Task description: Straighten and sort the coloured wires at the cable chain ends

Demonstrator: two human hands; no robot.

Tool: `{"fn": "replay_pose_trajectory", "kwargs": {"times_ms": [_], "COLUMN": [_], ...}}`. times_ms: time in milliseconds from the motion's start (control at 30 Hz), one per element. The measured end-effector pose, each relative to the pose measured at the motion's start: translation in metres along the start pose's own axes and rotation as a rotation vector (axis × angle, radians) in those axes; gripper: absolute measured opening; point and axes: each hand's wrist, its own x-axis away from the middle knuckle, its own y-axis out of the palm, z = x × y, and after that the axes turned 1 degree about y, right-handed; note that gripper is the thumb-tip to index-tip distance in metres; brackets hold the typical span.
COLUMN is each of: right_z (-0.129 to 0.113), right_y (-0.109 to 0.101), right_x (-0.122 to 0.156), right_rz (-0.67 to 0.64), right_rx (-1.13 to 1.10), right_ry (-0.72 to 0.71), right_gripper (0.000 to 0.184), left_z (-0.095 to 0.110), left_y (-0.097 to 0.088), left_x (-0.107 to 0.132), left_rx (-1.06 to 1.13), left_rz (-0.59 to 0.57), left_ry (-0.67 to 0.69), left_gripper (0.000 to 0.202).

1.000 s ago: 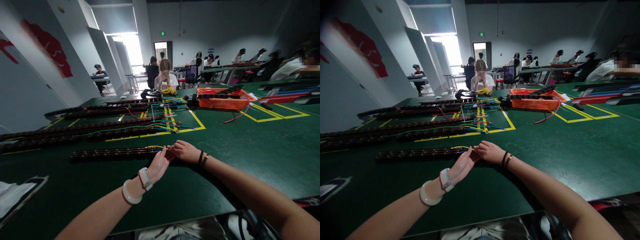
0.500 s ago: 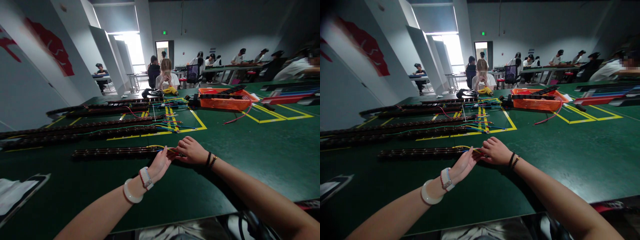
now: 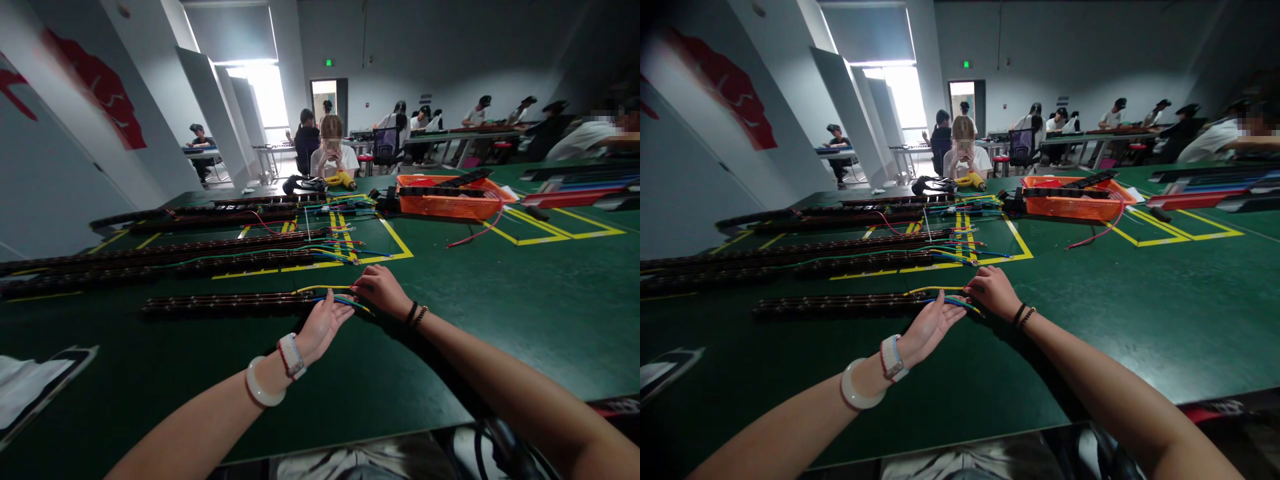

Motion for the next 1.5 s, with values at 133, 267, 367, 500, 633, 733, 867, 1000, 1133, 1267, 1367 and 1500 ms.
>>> {"fn": "replay_pose_trajectory", "kwargs": {"times_ms": [133, 267, 367, 500, 633, 733, 867, 1000, 1133, 1267, 1367, 1500], "right_z": [0.004, 0.004, 0.004, 0.006, 0.012, 0.015, 0.012, 0.001, -0.007, -0.008, -0.008, -0.007], "right_y": [0.008, 0.012, 0.014, 0.017, 0.02, 0.019, 0.009, -0.013, -0.025, -0.021, -0.019, -0.022], "right_x": [-0.007, -0.014, -0.018, -0.02, -0.016, -0.009, -0.001, 0.003, 0.004, 0.005, 0.004, 0.002], "right_rz": [0.031, 0.045, 0.029, -0.039, -0.094, -0.104, -0.085, -0.121, -0.208, -0.232, -0.205, -0.137], "right_rx": [0.123, 0.253, 0.32, 0.296, 0.231, 0.189, 0.09, 0.016, 0.119, 0.18, 0.216, 0.268], "right_ry": [0.007, -0.036, -0.059, -0.067, -0.048, -0.03, -0.024, -0.128, -0.343, -0.442, -0.412, -0.313], "right_gripper": [0.024, 0.026, 0.027, 0.022, 0.023, 0.028, 0.03, 0.033, 0.037, 0.03, 0.031, 0.035], "left_z": [-0.002, -0.002, -0.002, -0.001, -0.001, -0.001, -0.001, -0.001, -0.001, -0.001, 0.0, 0.001], "left_y": [-0.001, -0.002, -0.002, -0.003, -0.003, -0.004, -0.006, -0.007, -0.006, -0.004, -0.003, -0.002], "left_x": [-0.001, -0.001, -0.001, -0.002, -0.002, -0.003, -0.003, -0.002, -0.002, -0.003, -0.003, -0.002], "left_rx": [-0.006, -0.011, -0.021, -0.016, -0.017, -0.014, -0.005, 0.009, -0.02, -0.025, -0.045, -0.083], "left_rz": [-0.012, -0.03, -0.043, -0.066, -0.07, -0.08, -0.091, -0.085, -0.101, -0.051, -0.027, -0.023], "left_ry": [0.013, 0.017, -0.005, -0.021, -0.032, -0.035, -0.027, -0.026, -0.014, -0.029, -0.047, -0.058], "left_gripper": [0.03, 0.032, 0.034, 0.037, 0.037, 0.033, 0.031, 0.024, 0.023, 0.023, 0.024, 0.028]}}
